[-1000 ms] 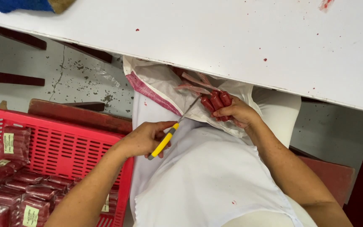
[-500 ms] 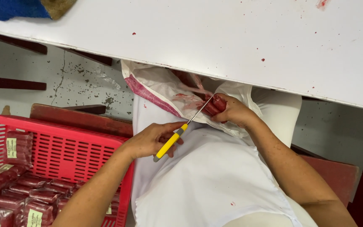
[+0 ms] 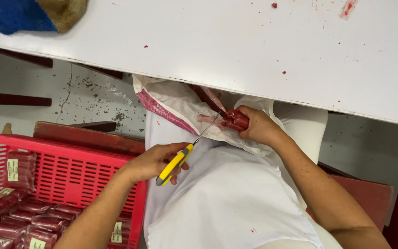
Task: The person is bagging sausages by picking them up from a pile and placing them into a plastic bag, using scissors to cut the plastic casing as needed.
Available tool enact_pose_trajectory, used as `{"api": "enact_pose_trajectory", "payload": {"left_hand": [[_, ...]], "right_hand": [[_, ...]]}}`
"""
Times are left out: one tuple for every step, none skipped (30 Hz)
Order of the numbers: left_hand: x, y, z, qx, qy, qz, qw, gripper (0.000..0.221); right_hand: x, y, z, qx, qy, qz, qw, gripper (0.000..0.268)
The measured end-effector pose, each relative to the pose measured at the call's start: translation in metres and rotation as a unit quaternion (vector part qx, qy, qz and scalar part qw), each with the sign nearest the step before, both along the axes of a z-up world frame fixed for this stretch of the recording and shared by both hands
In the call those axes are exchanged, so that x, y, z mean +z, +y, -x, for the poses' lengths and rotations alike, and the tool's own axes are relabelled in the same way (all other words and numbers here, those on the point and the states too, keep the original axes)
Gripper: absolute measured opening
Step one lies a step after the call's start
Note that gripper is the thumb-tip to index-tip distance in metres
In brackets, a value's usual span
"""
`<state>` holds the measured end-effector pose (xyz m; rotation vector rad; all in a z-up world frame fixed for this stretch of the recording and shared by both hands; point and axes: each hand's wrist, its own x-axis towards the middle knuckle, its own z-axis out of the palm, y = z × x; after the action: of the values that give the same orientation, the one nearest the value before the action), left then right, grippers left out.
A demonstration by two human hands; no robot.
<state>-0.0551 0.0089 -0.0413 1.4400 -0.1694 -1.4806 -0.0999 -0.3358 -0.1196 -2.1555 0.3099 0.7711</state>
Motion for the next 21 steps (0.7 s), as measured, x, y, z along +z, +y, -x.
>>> {"api": "enact_pose_trajectory", "payload": {"left_hand": [[-0.002, 0.001, -0.002, 0.002, 0.018, -0.004, 1.0, 0.076], [-0.001, -0.003, -0.004, 0.003, 0.018, -0.004, 1.0, 0.076], [0.001, -0.007, -0.007, -0.009, 0.01, 0.002, 1.0, 0.076], [0.002, -0.012, -0.009, -0.023, 0.003, 0.01, 1.0, 0.076], [0.003, -0.015, -0.01, -0.024, 0.004, 0.01, 1.0, 0.076], [0.003, -0.018, -0.012, -0.032, -0.007, 0.006, 0.999, 0.076], [0.003, -0.022, -0.014, -0.04, -0.019, 0.002, 0.999, 0.076], [0.004, -0.021, -0.013, -0.041, -0.018, 0.003, 0.999, 0.076], [0.005, -0.02, -0.013, -0.032, -0.029, -0.01, 0.999, 0.074], [0.005, -0.021, -0.012, -0.027, -0.039, -0.019, 0.999, 0.072], [0.006, -0.013, -0.008, -0.031, -0.037, -0.016, 0.999, 0.072], [0.004, -0.009, -0.006, -0.018, -0.03, -0.025, 0.999, 0.075], [0.001, -0.006, -0.004, -0.006, -0.024, -0.036, 0.999, 0.077], [-0.001, -0.007, -0.001, -0.013, -0.022, -0.034, 0.999, 0.077], [-0.002, -0.007, 0.003, -0.008, 0.008, -0.018, 1.0, 0.079], [0.0, 0.001, 0.006, 0.006, 0.033, -0.009, 0.999, 0.081], [0.002, -0.003, 0.004, 0.009, 0.029, -0.014, 0.999, 0.081], [0.005, -0.007, 0.005, 0.014, 0.029, 0.002, 0.999, 0.079], [0.007, -0.01, 0.006, 0.019, 0.029, 0.019, 0.999, 0.076], [0.007, -0.012, 0.004, 0.024, 0.028, 0.017, 0.999, 0.076], [0.008, -0.015, 0.003, 0.012, 0.014, 0.017, 1.0, 0.077]], "right_hand": [[0.0, -0.002, 0.0, 0.01, -0.007, 0.0, 1.0, 0.062], [0.011, 0.002, -0.002, 0.011, -0.007, -0.001, 1.0, 0.062], [0.022, 0.006, -0.004, 0.032, -0.01, 0.007, 0.999, 0.061], [0.032, 0.008, -0.005, 0.051, -0.012, 0.016, 0.998, 0.061], [0.034, 0.009, -0.005, 0.05, -0.011, 0.016, 0.999, 0.061], [0.036, 0.009, -0.005, 0.062, -0.012, 0.02, 0.998, 0.06], [0.038, 0.01, -0.005, 0.075, -0.014, 0.023, 0.997, 0.06], [0.039, 0.009, -0.007, 0.074, -0.013, 0.024, 0.997, 0.06], [0.039, 0.009, -0.009, 0.072, -0.019, 0.024, 0.997, 0.06], [0.039, 0.006, -0.009, 0.068, -0.023, 0.028, 0.997, 0.059], [0.033, 0.009, -0.012, 0.064, -0.021, 0.031, 0.997, 0.059], [0.028, 0.006, -0.011, 0.032, -0.025, 0.016, 0.999, 0.06], [0.023, 0.002, -0.01, -0.001, -0.03, 0.001, 1.0, 0.062], [0.011, -0.004, -0.007, -0.008, -0.028, 0.003, 1.0, 0.062], [0.001, -0.008, -0.004, -0.055, -0.022, -0.018, 0.998, 0.06], [-0.011, -0.005, -0.008, -0.093, -0.021, -0.046, 0.994, 0.057], [-0.012, -0.002, -0.009, -0.09, -0.025, -0.051, 0.994, 0.057], [-0.011, 0.0, -0.008, -0.111, -0.011, -0.062, 0.992, 0.061], [-0.012, 0.003, -0.008, -0.132, 0.003, -0.072, 0.989, 0.064], [-0.012, 0.004, -0.008, -0.127, 0.003, -0.074, 0.989, 0.064], [-0.012, 0.005, -0.007, -0.154, 0.015, -0.092, 0.984, 0.064]]}}
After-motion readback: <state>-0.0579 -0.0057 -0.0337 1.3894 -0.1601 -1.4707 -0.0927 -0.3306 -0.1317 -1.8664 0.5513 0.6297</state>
